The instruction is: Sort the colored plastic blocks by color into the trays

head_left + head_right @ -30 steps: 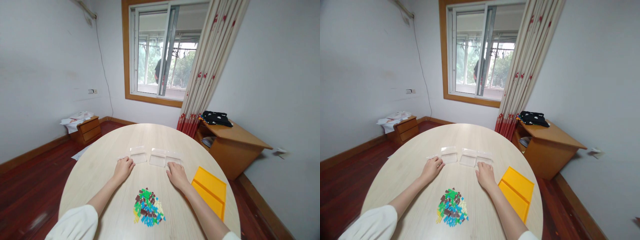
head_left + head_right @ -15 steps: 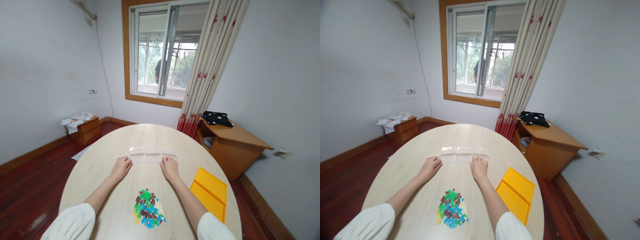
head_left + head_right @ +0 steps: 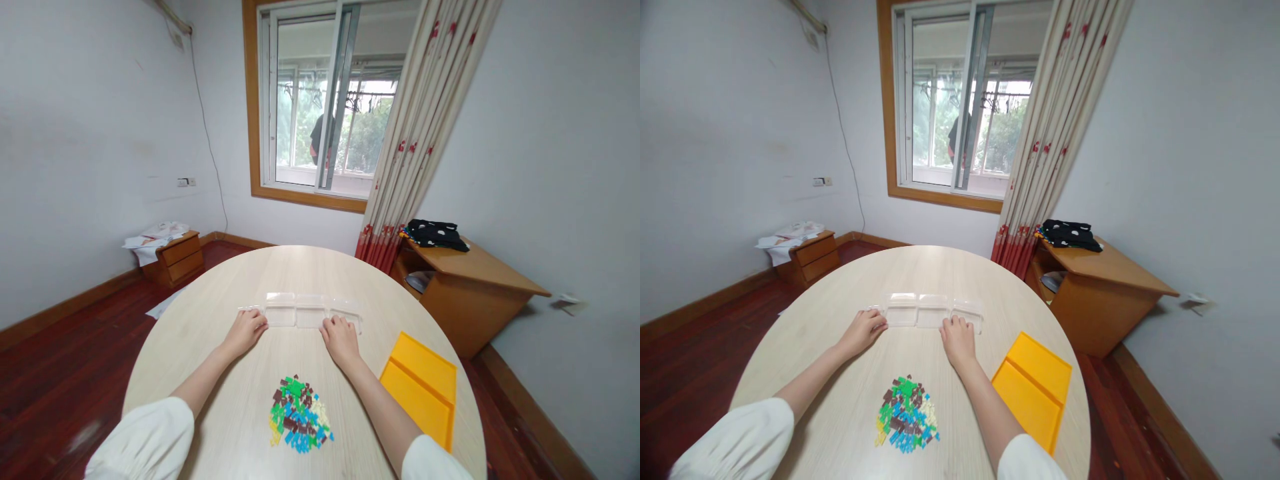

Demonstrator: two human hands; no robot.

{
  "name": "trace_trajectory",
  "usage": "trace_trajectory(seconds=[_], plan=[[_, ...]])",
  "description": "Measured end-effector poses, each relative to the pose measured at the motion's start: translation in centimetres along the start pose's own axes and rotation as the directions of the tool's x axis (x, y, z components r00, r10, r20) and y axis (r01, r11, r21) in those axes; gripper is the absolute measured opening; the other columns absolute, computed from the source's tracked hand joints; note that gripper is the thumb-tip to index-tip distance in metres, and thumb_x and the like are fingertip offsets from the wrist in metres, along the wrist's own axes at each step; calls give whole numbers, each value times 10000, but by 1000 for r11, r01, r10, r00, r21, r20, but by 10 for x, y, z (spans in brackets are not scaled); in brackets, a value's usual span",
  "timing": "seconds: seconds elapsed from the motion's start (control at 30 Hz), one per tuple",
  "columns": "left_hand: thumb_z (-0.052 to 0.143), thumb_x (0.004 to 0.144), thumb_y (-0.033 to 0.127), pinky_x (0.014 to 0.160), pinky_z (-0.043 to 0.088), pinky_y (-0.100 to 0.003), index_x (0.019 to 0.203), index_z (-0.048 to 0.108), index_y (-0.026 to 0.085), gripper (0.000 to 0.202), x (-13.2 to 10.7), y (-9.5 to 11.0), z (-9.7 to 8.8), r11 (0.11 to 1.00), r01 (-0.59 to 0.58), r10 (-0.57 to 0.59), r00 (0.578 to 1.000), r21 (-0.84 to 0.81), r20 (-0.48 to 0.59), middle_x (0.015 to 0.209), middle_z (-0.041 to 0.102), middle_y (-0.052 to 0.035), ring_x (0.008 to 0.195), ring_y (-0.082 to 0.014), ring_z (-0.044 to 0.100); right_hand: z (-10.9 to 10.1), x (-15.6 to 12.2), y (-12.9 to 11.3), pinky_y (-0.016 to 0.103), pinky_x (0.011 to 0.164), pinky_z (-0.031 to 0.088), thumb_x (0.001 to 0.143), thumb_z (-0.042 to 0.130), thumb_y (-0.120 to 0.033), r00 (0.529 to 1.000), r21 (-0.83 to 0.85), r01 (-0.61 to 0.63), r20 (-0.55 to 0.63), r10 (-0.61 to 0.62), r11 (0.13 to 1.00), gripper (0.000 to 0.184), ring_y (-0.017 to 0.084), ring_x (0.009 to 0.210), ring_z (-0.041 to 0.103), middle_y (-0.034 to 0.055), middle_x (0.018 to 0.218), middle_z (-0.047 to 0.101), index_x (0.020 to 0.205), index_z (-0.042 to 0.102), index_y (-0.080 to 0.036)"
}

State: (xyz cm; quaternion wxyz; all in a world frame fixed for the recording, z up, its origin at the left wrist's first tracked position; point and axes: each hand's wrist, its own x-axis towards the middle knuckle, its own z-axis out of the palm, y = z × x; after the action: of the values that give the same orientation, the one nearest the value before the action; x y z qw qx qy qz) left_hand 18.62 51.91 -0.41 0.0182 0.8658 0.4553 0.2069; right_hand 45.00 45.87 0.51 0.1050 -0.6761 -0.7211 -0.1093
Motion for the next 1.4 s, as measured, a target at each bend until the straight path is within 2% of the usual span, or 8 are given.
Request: trace_trajectory(seconds=[0.17, 0.3, 0.47, 0.67, 0.87, 1.07, 1.23, 1.4], plan=[[367, 878, 267, 781, 347, -329, 801, 628, 197, 281, 6, 7, 3, 1000, 7, -7, 1000, 22, -2, 857, 597, -69, 841, -186, 516, -3, 4, -1, 326, 742, 324, 894, 423, -282, 1000, 1, -31, 2, 31, 1000, 199, 232, 913, 514, 98, 933, 593, 960, 580, -179], [409, 865, 298, 787, 359, -328, 940, 629, 194, 255, 3, 5, 3, 999, -11, 12, 1000, 33, -13, 890, 606, -76, 860, -198, 531, -23, -9, -1, 354, 819, 330, 866, 465, -282, 999, 19, -29, -38, 30, 999, 325, 242, 997, 496, 109, 1068, 571, 1178, 487, -195], [416, 851, 397, 819, 369, -338, 1151, 544, 193, 384, -11, -6, 3, 1000, -18, 20, 995, 19, -103, 1007, 589, -103, 908, -219, 528, -47, -81, 30, 387, 927, 308, 877, 404, -336, 976, 74, -113, -177, 124, 991, 356, 257, 1094, 456, 137, 1169, 534, 1176, 494, -165], [369, 867, 394, 895, 282, -416, 1149, 518, 183, 383, -19, -10, 1, 999, 20, -16, 995, 39, -102, 1002, 623, -105, 977, -234, 533, -25, -153, 69, 518, 1012, 193, 843, 354, -527, 936, -47, -336, -128, 328, 941, 645, 354, 1267, 285, 211, 1347, 381, 1302, 388, -75], [282, 887, 307, 934, 223, -451, 1119, 519, 193, 350, -17, -14, 1, 999, 50, -50, 994, -4, -102, 1016, 643, -109, 966, -220, 562, -23, -115, 81, 535, 1034, 130, 878, 319, -465, 932, -81, -324, 143, 333, 943, 576, 337, 1288, 276, 183, 1368, 380, 1322, 397, -108], [299, 824, 145, 946, 202, -463, 1081, 524, 207, 347, -14, -25, 8, 996, 69, -74, 993, -53, -89, 995, 661, -87, 942, -207, 583, -21, -72, 107, 501, 1048, 135, 889, 307, -458, 981, 17, -84, 175, 80, 996, 509, 287, 1284, 305, 122, 1357, 420, 1288, 454, -178], [296, 838, 150, 931, 217, -455, 1067, 503, 210, 314, -7, -28, 11, 993, 100, -105, 991, -63, -86, 940, 668, -78, 898, -205, 592, -16, -64, 119, 493, 1006, 236, 872, 377, -435, 997, 90, 64, -53, -60, 994, 429, 262, 1187, 428, 117, 1234, 541, 1172, 546, -180], [312, 839, 156, 848, 299, -398, 1115, 423, 187, 298, -3, -24, 5, 987, 131, -138, 988, -88, -71, 934, 631, -75, 874, -200, 569, -29, -54, 85, 380, 827, 397, 883, 362, -246, 912, 190, 266, -367, -183, 945, 265, 211, 888, 561, 102, 915, 637, 943, 601, -149]])
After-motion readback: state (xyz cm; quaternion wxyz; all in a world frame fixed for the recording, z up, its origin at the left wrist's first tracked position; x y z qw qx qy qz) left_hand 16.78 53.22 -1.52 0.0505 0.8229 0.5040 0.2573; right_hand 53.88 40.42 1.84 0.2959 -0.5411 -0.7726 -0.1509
